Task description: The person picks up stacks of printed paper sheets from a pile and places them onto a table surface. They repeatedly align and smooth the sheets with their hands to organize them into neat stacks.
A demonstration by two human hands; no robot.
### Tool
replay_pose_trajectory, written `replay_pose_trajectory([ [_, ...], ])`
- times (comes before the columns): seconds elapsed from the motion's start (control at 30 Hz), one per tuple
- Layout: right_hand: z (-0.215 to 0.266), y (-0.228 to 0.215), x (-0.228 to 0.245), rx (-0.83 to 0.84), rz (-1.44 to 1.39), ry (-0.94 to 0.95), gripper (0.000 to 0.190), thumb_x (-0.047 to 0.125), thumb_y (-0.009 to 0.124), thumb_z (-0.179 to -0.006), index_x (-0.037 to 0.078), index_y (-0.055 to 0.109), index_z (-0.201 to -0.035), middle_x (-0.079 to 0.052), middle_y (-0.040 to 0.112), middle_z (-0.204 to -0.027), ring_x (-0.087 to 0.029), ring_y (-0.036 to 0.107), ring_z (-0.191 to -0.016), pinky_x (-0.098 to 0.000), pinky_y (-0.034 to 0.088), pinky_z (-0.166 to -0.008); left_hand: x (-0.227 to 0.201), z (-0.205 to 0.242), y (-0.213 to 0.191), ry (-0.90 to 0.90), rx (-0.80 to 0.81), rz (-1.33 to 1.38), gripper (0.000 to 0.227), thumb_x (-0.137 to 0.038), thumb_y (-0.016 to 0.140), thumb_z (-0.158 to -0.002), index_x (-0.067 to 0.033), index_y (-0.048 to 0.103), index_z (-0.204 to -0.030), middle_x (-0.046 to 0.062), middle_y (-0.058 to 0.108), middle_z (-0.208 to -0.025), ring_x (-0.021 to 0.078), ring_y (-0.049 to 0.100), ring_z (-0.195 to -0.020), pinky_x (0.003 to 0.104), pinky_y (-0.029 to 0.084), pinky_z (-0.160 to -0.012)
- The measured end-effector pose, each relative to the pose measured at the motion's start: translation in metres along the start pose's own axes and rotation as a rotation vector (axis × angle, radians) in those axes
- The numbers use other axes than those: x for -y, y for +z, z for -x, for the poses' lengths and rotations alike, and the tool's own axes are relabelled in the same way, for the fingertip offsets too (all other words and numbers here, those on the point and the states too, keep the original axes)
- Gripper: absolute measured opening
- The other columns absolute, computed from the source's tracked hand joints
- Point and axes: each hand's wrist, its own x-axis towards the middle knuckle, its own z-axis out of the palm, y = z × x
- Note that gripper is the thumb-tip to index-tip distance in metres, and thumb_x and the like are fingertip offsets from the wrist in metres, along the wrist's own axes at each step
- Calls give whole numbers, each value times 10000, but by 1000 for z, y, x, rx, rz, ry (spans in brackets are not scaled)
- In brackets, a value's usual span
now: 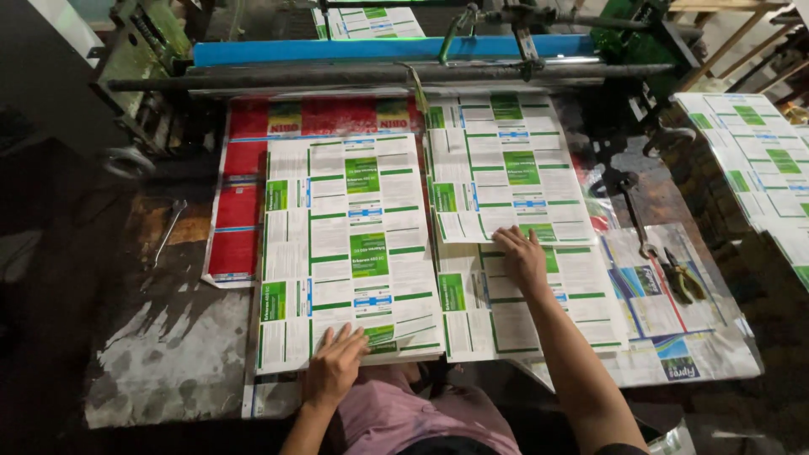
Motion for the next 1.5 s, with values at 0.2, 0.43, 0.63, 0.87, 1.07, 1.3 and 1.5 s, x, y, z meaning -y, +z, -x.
replay_pose_trajectory([
  [0.2, -14, 28, -22, 128, 61, 142, 615, 37, 446, -862, 169, 599, -1442, -121, 619, -1456, -437, 535, -1352, -709, 354, -1087, -10, -13, -8, -119, -60, 82, 83, -76, 779, -851, -141, 803, -896, 81, 804, -1055, 358, 726, -1110, 592, 503, -1046],
  [0.43, -6, 18, -4, 103, 71, 215, 470, 143, 511, -956, 161, 601, -1417, -144, 614, -1463, -430, 538, -1347, -690, 377, -1060, 6, -9, 5, -411, 42, 239, 192, -1, 745, -770, -150, 835, -851, 89, 814, -1066, 299, 718, -1165, 505, 453, -1124],
  [0.63, 3, -17, 15, -36, -173, 344, 457, 146, 667, -944, 77, 632, -1395, -155, 637, -1425, -390, 565, -1312, -627, 413, -1068, -1, -48, -38, -771, 294, 502, 107, -113, 867, -741, -75, 859, -841, 108, 831, -1059, 204, 688, -1272, 306, 432, -1123],
  [0.87, 57, -4, 26, -139, -244, 458, 473, 186, 791, -864, 179, 701, -1328, -107, 701, -1325, -353, 624, -1283, -564, 442, -1073, -4, -103, -97, -660, 453, 313, 165, -155, 727, -823, -116, 828, -948, 132, 815, -961, 337, 748, -1057, 483, 599, -904],
  [1.07, 89, -12, 37, -51, -233, 405, 540, 154, 803, -828, 161, 670, -1351, -145, 684, -1323, -403, 614, -1266, -642, 460, -1010, -46, -143, -144, 92, -223, -299, 154, -103, 733, -904, -224, 793, -976, -11, 788, -945, 195, 764, -889, 339, 593, -816],
  [1.3, 122, -45, 77, 27, -84, 321, 452, 195, 764, -847, 183, 688, -1293, -140, 703, -1279, -386, 639, -1234, -582, 486, -1001, -7, -86, -40, 105, -274, -169, 275, 11, 700, -837, -158, 778, -1039, 60, 775, -1125, 280, 734, -1061, 464, 533, -989],
  [1.5, 141, -56, 82, 132, -92, 199, 551, 286, 815, -761, 213, 704, -1296, -133, 714, -1278, -414, 634, -1245, -615, 485, -1023, 3, -72, -7, -42, -132, -165, 354, 40, 701, -782, -176, 765, -1055, 20, 783, -1148, 214, 727, -1120, 429, 548, -1001],
])
